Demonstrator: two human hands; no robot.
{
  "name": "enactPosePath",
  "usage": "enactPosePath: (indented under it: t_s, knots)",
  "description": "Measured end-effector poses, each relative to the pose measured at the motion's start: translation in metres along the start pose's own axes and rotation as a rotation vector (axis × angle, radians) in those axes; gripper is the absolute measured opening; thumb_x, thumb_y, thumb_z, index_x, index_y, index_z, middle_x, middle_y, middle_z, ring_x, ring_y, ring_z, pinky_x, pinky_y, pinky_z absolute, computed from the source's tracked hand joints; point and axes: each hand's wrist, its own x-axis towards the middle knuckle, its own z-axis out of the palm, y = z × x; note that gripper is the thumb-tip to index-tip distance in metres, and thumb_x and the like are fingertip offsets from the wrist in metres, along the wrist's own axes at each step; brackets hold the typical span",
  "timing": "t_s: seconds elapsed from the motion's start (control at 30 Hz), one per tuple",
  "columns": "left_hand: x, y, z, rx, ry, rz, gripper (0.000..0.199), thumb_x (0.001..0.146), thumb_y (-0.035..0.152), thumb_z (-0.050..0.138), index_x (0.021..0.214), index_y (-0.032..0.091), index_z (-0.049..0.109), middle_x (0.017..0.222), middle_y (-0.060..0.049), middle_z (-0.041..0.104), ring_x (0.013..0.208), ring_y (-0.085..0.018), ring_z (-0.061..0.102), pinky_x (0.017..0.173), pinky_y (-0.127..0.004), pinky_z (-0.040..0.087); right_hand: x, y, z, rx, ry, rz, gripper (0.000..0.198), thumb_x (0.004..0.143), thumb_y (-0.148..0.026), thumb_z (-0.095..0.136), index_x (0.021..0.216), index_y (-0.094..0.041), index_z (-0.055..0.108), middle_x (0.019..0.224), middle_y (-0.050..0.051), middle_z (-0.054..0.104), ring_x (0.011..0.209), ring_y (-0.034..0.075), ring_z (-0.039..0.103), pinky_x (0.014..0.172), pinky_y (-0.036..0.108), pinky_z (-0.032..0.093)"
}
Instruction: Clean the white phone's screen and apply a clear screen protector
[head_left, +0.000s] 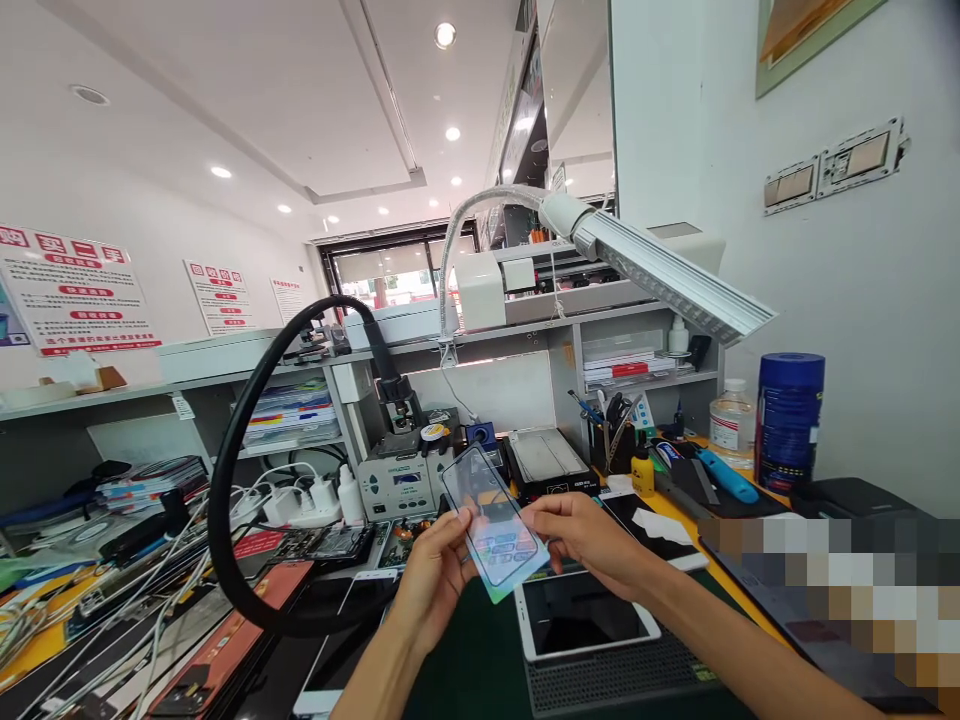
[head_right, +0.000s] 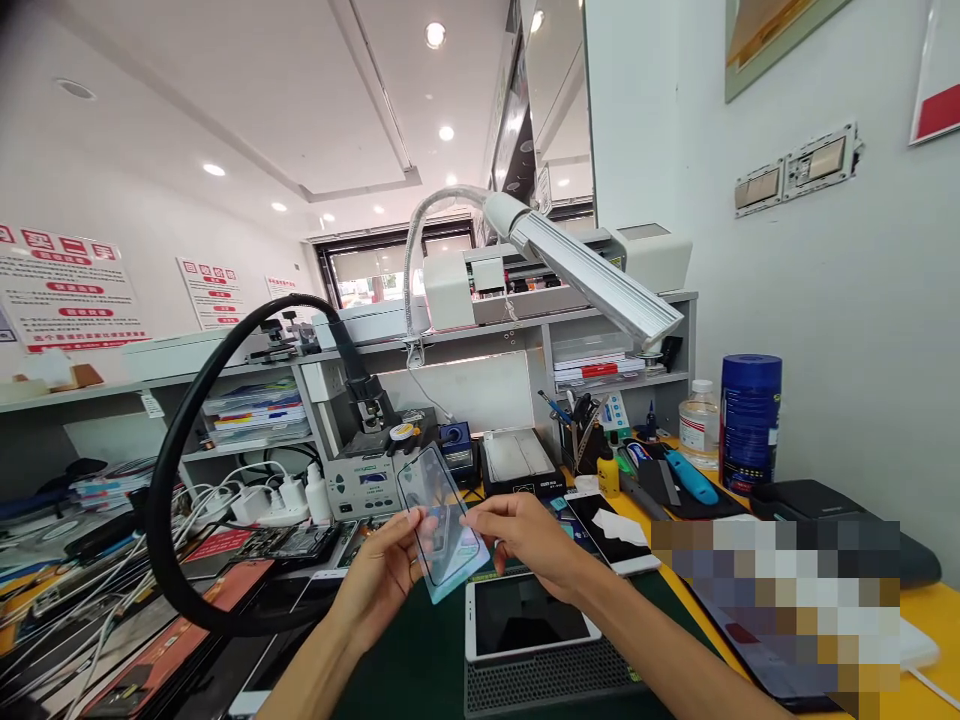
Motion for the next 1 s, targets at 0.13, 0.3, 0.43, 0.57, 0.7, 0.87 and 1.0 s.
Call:
enactPosePath:
  t_s: [0.13, 0.3, 0.43, 0.57, 0.7, 0.87, 1.0]
  knots:
    - [0.001, 0.002, 0.002, -0.082, 0.084, -0.01, 0.009, 0.092, 0.014, 0.061, 0.099, 0.014, 0.066, 0.089, -0.006, 0.073, 0.067, -0.013, 0.068, 0.061, -0.024, 0.057, -0.003, -0.003, 0.001, -0.009, 0.026, 0.012, 0.036, 0.079, -0.048, 0.074, 0.078, -0.013, 0.069, 0.075, 0.003, 0.061, 0.067, 0.014, 0.058, 0.052, 0.024, 0.041]
    - [-0.001, 0.003, 0.006, -0.116, 0.061, -0.007, 0.008, 0.093, 0.014, 0.06, 0.098, 0.013, 0.066, 0.082, -0.005, 0.072, 0.066, -0.014, 0.068, 0.061, -0.026, 0.059, -0.003, 0.001, -0.004, 0.046, 0.015, 0.012, 0.031, 0.083, -0.042, 0.072, 0.077, -0.013, 0.065, 0.074, 0.003, 0.061, 0.067, 0.014, 0.059, 0.052, 0.023, 0.041]
    - [-0.001, 0.001, 0.003, -0.097, -0.014, -0.035, 0.008, 0.089, 0.012, 0.063, 0.095, 0.01, 0.068, 0.08, -0.006, 0.07, 0.066, -0.015, 0.067, 0.058, -0.028, 0.059, -0.002, 0.004, -0.01, 0.135, -0.011, 0.023, 0.03, 0.085, -0.041, 0.071, 0.079, -0.012, 0.065, 0.073, 0.003, 0.061, 0.066, 0.013, 0.058, 0.052, 0.022, 0.041]
    - [-0.001, 0.0, 0.0, -0.077, -0.083, -0.071, 0.008, 0.086, 0.01, 0.066, 0.093, 0.008, 0.069, 0.084, -0.009, 0.071, 0.069, -0.016, 0.066, 0.058, -0.028, 0.06, 0.001, 0.004, -0.014, 0.218, -0.034, 0.038, 0.03, 0.086, -0.04, 0.07, 0.079, -0.012, 0.064, 0.069, 0.002, 0.059, 0.063, 0.011, 0.055, 0.051, 0.021, 0.041]
    - [-0.001, 0.0, -0.002, -0.059, -0.138, -0.097, 0.007, 0.083, 0.012, 0.069, 0.09, 0.009, 0.07, 0.085, -0.009, 0.071, 0.067, -0.015, 0.065, 0.055, -0.028, 0.059, 0.003, 0.005, -0.017, 0.238, -0.043, 0.051, 0.03, 0.086, -0.04, 0.07, 0.078, -0.012, 0.063, 0.068, 0.002, 0.059, 0.06, 0.01, 0.054, 0.051, 0.021, 0.042]
    - [-0.002, 0.0, -0.002, -0.021, -0.214, -0.103, 0.009, 0.08, 0.014, 0.073, 0.085, 0.006, 0.072, 0.075, -0.009, 0.068, 0.064, -0.016, 0.063, 0.053, -0.027, 0.059, 0.006, 0.011, -0.023, 0.218, 0.014, 0.053, 0.031, 0.084, -0.042, 0.072, 0.078, -0.013, 0.062, 0.065, 0.002, 0.059, 0.059, 0.011, 0.054, 0.048, 0.02, 0.041]
    - [-0.003, -0.002, -0.003, 0.0, -0.246, -0.107, 0.012, 0.08, 0.016, 0.076, 0.085, 0.006, 0.073, 0.078, -0.009, 0.067, 0.064, -0.015, 0.062, 0.053, -0.026, 0.058, 0.01, 0.014, -0.026, 0.226, 0.055, 0.053, 0.031, 0.083, -0.041, 0.073, 0.075, -0.013, 0.062, 0.065, 0.002, 0.06, 0.056, 0.01, 0.053, 0.045, 0.019, 0.04]
